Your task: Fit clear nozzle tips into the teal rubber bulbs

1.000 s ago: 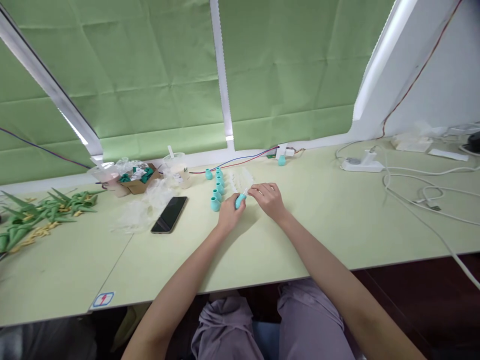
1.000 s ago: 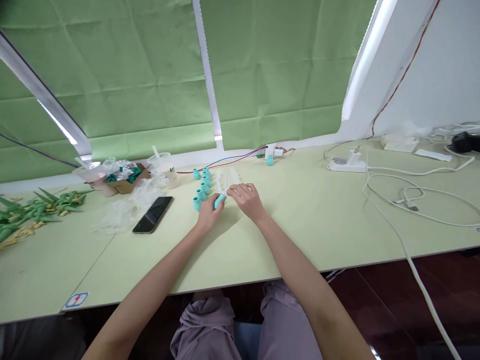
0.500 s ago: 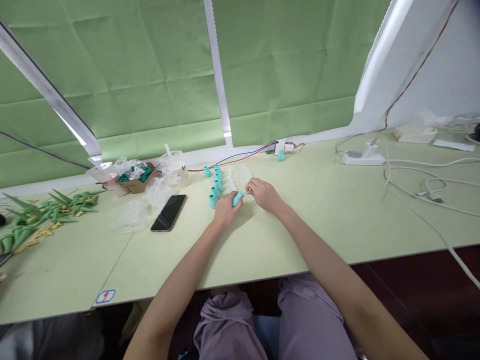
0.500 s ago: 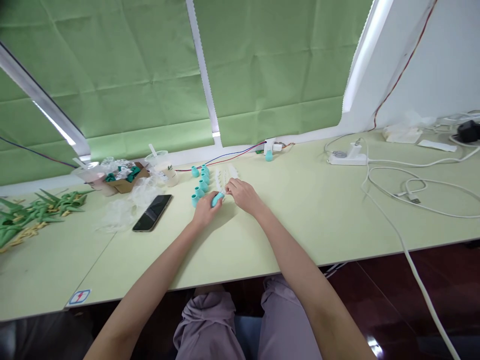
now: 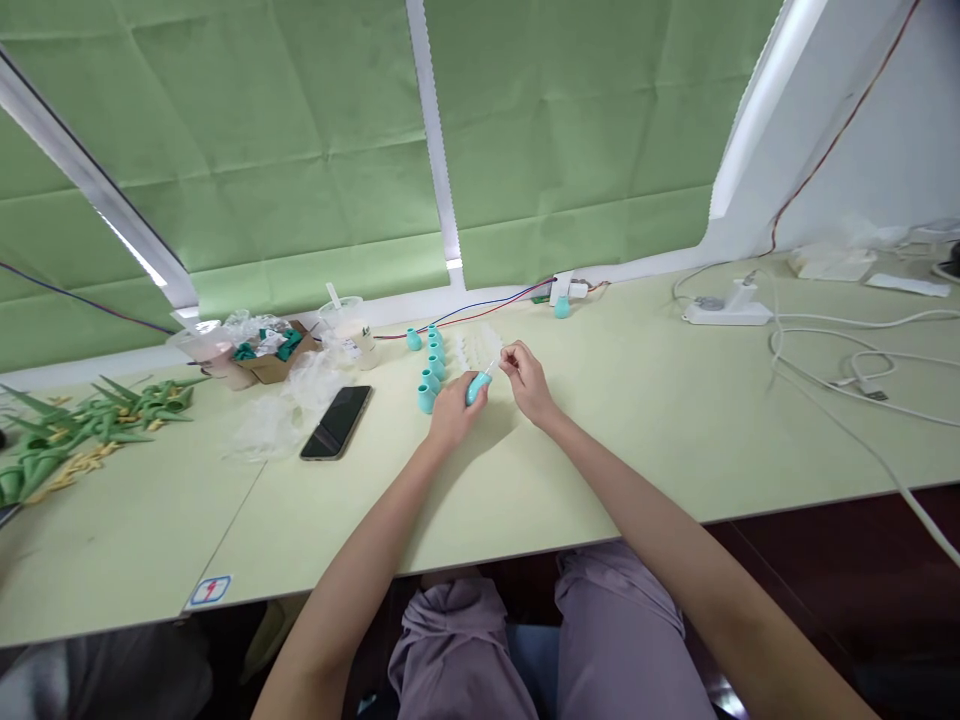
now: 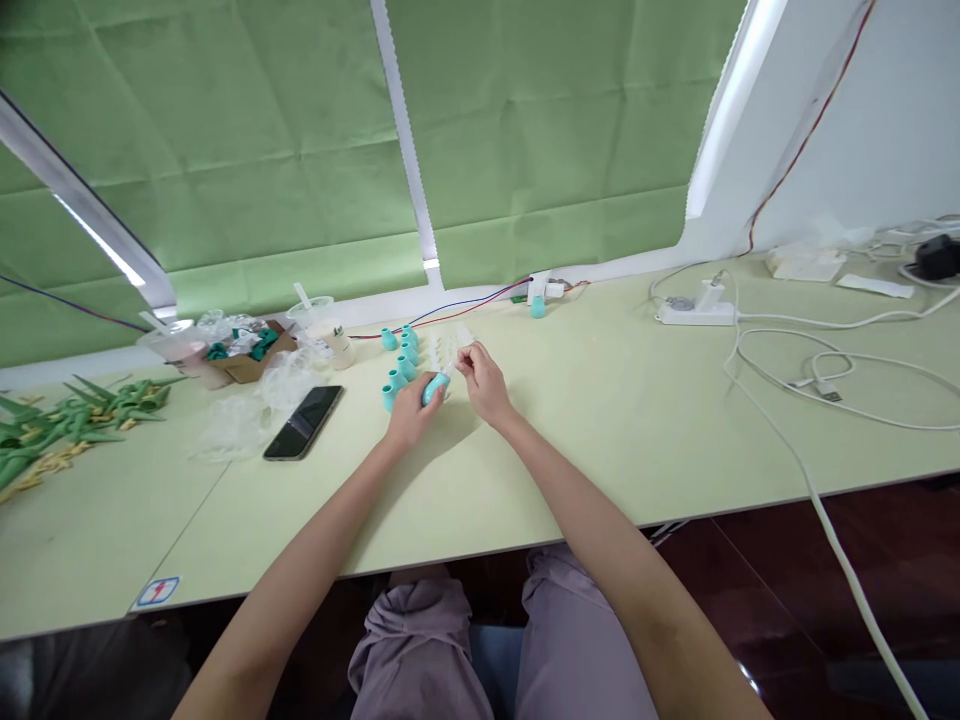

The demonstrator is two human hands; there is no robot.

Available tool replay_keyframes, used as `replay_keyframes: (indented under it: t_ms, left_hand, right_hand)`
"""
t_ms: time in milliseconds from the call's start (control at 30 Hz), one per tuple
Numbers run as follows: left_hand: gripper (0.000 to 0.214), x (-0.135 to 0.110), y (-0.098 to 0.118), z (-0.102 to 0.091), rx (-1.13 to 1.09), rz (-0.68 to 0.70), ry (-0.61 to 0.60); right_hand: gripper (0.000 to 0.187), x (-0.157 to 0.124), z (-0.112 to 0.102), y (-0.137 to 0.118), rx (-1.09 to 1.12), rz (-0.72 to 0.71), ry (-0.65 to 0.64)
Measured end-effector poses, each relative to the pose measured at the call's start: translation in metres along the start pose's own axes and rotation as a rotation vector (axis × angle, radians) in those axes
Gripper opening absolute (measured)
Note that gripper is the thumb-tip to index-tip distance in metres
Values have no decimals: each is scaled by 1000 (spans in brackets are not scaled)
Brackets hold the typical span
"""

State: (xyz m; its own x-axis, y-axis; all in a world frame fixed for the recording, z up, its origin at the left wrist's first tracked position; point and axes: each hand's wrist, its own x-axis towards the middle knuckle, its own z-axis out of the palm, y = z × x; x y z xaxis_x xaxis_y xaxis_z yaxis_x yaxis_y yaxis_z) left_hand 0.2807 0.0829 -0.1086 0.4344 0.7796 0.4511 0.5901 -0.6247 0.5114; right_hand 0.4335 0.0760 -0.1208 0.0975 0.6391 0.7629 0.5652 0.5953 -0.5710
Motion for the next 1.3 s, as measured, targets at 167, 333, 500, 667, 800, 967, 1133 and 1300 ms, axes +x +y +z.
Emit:
replay_keyframes:
  t_ms: [167,333,500,667,800,967,1133,1300]
  left_hand:
    - [28,0,-2,1,17,-5,-9]
    - [25,-1,-5,0,9,-51,10]
    - [30,-1,-1,-19,-118,-105,336]
    - [32,5,-14,-43,-185,-201,698]
    - [32,9,-38,-46,-138,-257,716]
    - [30,10,-60,-45,-83,-335,724]
    - [28,10,-66,-50,-86,-366,763]
    - [30,11,-67,-52,-106,-356,749]
  right_hand:
    - [21,4,0,9,50,91,94]
    - [22,15,-23,32,-17,200,331]
    - [12,19,-20,33,-269,83,19]
    - [10,42,5,27,-612,-80,-336]
    - [15,69,18,31,-814,-56,-621]
    - [20,82,33,40,-949,-37,-867]
    - [20,81,43,46,-975,-81,-892]
    - [20,83,46,54,-1003,-108,-922]
